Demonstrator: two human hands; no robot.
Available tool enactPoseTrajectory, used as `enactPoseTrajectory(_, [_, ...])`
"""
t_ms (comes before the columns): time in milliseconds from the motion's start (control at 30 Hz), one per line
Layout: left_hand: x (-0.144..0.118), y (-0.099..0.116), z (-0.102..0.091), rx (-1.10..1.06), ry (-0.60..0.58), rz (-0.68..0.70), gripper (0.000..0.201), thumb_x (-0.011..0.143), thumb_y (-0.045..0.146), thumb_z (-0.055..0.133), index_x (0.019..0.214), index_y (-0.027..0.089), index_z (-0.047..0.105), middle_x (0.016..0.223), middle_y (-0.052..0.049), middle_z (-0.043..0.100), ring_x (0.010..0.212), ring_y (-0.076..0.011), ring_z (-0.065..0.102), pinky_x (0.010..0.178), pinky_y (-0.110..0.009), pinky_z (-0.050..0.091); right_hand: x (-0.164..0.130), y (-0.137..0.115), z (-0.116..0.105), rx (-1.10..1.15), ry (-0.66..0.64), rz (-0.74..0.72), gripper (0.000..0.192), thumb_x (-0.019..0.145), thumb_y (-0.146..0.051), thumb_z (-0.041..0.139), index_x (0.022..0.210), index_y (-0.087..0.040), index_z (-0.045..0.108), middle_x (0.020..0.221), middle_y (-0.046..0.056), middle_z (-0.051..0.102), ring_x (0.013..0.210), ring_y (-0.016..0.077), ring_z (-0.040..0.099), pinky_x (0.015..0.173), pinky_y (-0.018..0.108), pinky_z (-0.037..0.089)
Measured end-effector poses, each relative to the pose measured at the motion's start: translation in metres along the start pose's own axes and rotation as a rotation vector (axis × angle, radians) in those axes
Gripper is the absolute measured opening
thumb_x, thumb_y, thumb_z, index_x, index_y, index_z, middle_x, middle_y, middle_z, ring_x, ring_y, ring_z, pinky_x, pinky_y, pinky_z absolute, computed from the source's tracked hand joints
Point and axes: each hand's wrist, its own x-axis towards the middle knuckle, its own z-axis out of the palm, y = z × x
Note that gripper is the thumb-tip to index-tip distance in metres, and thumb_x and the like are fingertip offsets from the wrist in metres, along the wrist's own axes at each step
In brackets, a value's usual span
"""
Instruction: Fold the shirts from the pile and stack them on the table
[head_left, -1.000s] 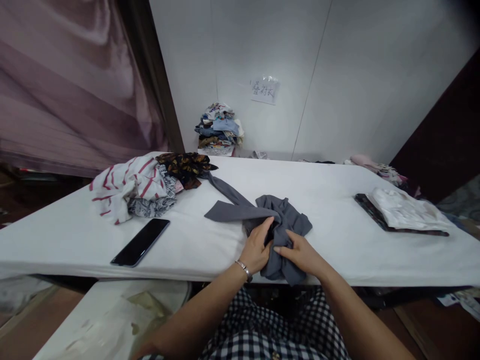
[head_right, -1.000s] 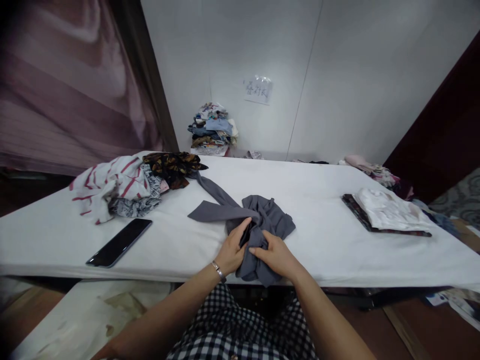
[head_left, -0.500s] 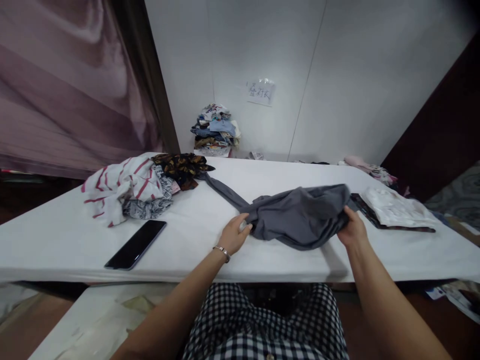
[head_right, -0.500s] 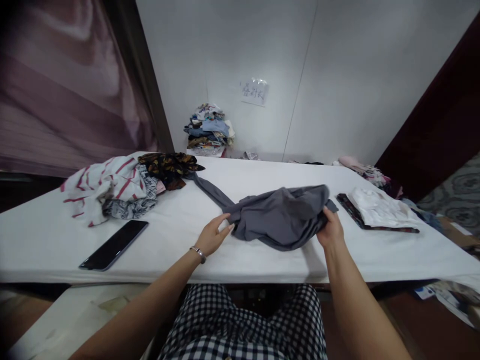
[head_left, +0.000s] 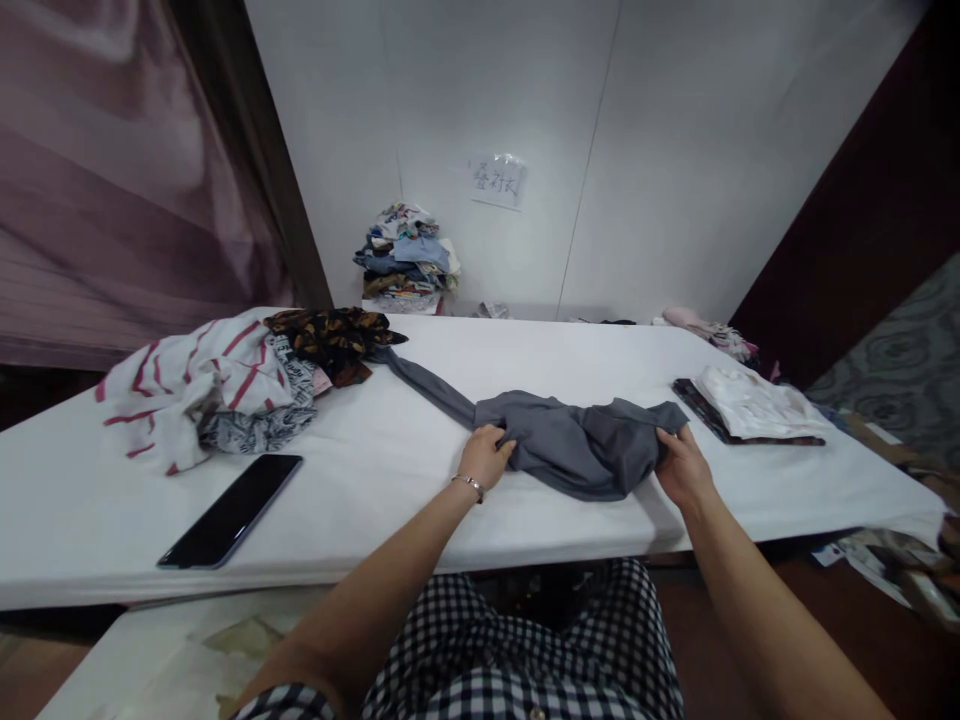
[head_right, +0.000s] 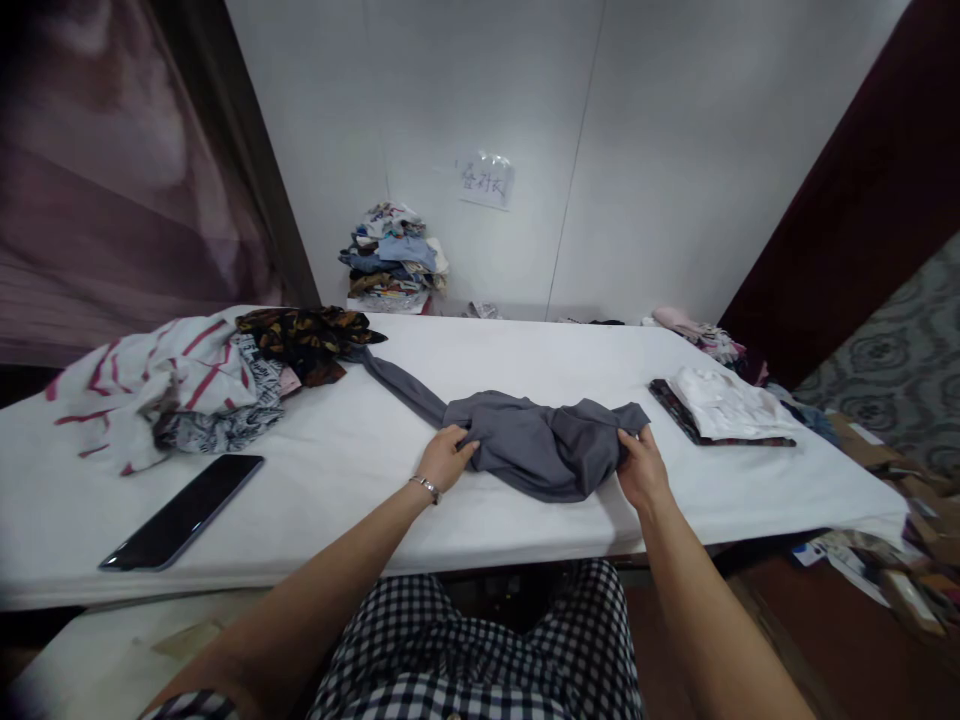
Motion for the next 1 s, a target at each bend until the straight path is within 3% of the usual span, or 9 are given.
enactPoseTrajectory(133, [0.006, 0.003, -0.032, -0.429, 0.299, -0.028, 0.021, 0.083, 0.036, 0.053, 0.087, 0.019, 0.065, 0.082, -0.002, 0.067, 0.079, -0.0168, 0.06, 0.076, -0.028, 0.048, 0.003, -0.022, 0.003, 0.081, 0.024, -0.137, 0.037, 0.065, -0.018, 0.071, 0.1, -0.028, 0.061, 0.11, -0.003, 0.067, 0.099, 0.0135, 0.062, 0.089, 0.029, 0.047])
enactPoseTrajectory(267, [-0.005, -0.008, -0.073, -0.49, 0.536, -0.041, 0.028, 0.08, 0.041, 0.056, 0.095, 0.018, 0.065, 0.086, -0.001, 0.067, 0.082, -0.0164, 0.06, 0.077, -0.027, 0.047, -0.001, -0.024, 0.004, 0.153, -0.016, -0.053, 0.038, 0.068, -0.019, 0.07, 0.101, -0.034, 0.061, 0.109, -0.008, 0.067, 0.093, 0.0091, 0.062, 0.079, 0.022, 0.048])
enactPoseTrajectory(367, [-0.022, -0.029, -0.084, -0.395, 0.498, -0.176, 0.028, 0.076, 0.039, 0.057, 0.093, 0.018, 0.066, 0.084, -0.002, 0.069, 0.079, -0.0176, 0.061, 0.072, -0.027, 0.048, -0.008, -0.003, 0.004, 0.134, 0.0, 0.115, 0.029, 0.068, -0.026, 0.072, 0.095, -0.03, 0.063, 0.097, -0.007, 0.07, 0.083, 0.0112, 0.064, 0.074, 0.023, 0.05])
enactPoseTrajectory(533, [-0.052, -0.057, -0.081, -0.129, 0.267, -0.343, 0.023, 0.072, 0.034, 0.052, 0.082, 0.021, 0.068, 0.071, 0.001, 0.068, 0.069, -0.0183, 0.06, 0.064, -0.027, 0.046, -0.003, 0.026, 0.006, 0.032, 0.008, 0.256, 0.025, 0.061, -0.026, 0.075, 0.084, -0.022, 0.066, 0.08, -0.002, 0.069, 0.073, 0.0157, 0.064, 0.074, 0.03, 0.051])
enactPoseTrajectory(633, [-0.055, -0.064, -0.082, -0.035, 0.211, -0.359, 0.023, 0.073, 0.033, 0.05, 0.082, 0.023, 0.068, 0.067, 0.002, 0.067, 0.066, -0.0183, 0.06, 0.06, -0.027, 0.045, 0.012, 0.013, 0.025, 0.004, -0.048, 0.173, 0.024, 0.056, -0.019, 0.074, 0.078, -0.02, 0.066, 0.08, -0.001, 0.069, 0.075, 0.0157, 0.063, 0.079, 0.031, 0.051])
enactPoseTrajectory(733, [-0.049, -0.063, -0.085, -0.007, 0.265, -0.364, 0.025, 0.074, 0.035, 0.05, 0.086, 0.022, 0.067, 0.074, 0.0, 0.069, 0.071, -0.0201, 0.062, 0.063, -0.029, 0.047, 0.015, -0.018, 0.068, 0.042, -0.104, -0.063, 0.024, 0.059, -0.021, 0.073, 0.081, -0.023, 0.067, 0.087, -0.002, 0.07, 0.087, 0.0167, 0.064, 0.088, 0.033, 0.048])
enactPoseTrajectory(867, [-0.042, -0.042, -0.088, -0.054, 0.406, -0.196, 0.043, 0.077, 0.04, 0.056, 0.114, 0.02, 0.059, 0.115, -0.009, 0.066, 0.102, -0.0238, 0.062, 0.083, -0.035, 0.05, -0.022, -0.048, 0.137, -0.204, -0.575, -0.129, 0.028, 0.07, -0.031, 0.071, 0.098, -0.026, 0.068, 0.1, 0.0, 0.069, 0.1, 0.0223, 0.062, 0.088, 0.038, 0.049])
enactPoseTrajectory(933, [-0.045, -0.028, -0.088, -0.164, 0.312, -0.086, 0.048, 0.076, 0.041, 0.06, 0.119, 0.02, 0.056, 0.122, -0.009, 0.063, 0.105, -0.0229, 0.061, 0.089, -0.037, 0.049, -0.047, -0.045, 0.159, -0.464, -0.977, -0.135, 0.033, 0.073, -0.03, 0.07, 0.106, -0.025, 0.068, 0.105, 0.001, 0.069, 0.102, 0.0229, 0.061, 0.089, 0.039, 0.049])
enactPoseTrajectory(1000, [-0.052, -0.018, -0.086, -0.294, 0.151, -0.073, 0.043, 0.073, 0.043, 0.064, 0.109, 0.019, 0.061, 0.112, -0.008, 0.067, 0.099, -0.0231, 0.062, 0.09, -0.038, 0.05, -0.066, -0.028, 0.166, -0.67, -1.3, -0.225, 0.035, 0.078, -0.026, 0.065, 0.114, -0.025, 0.067, 0.112, 0.002, 0.068, 0.107, 0.0219, 0.06, 0.095, 0.039, 0.047])
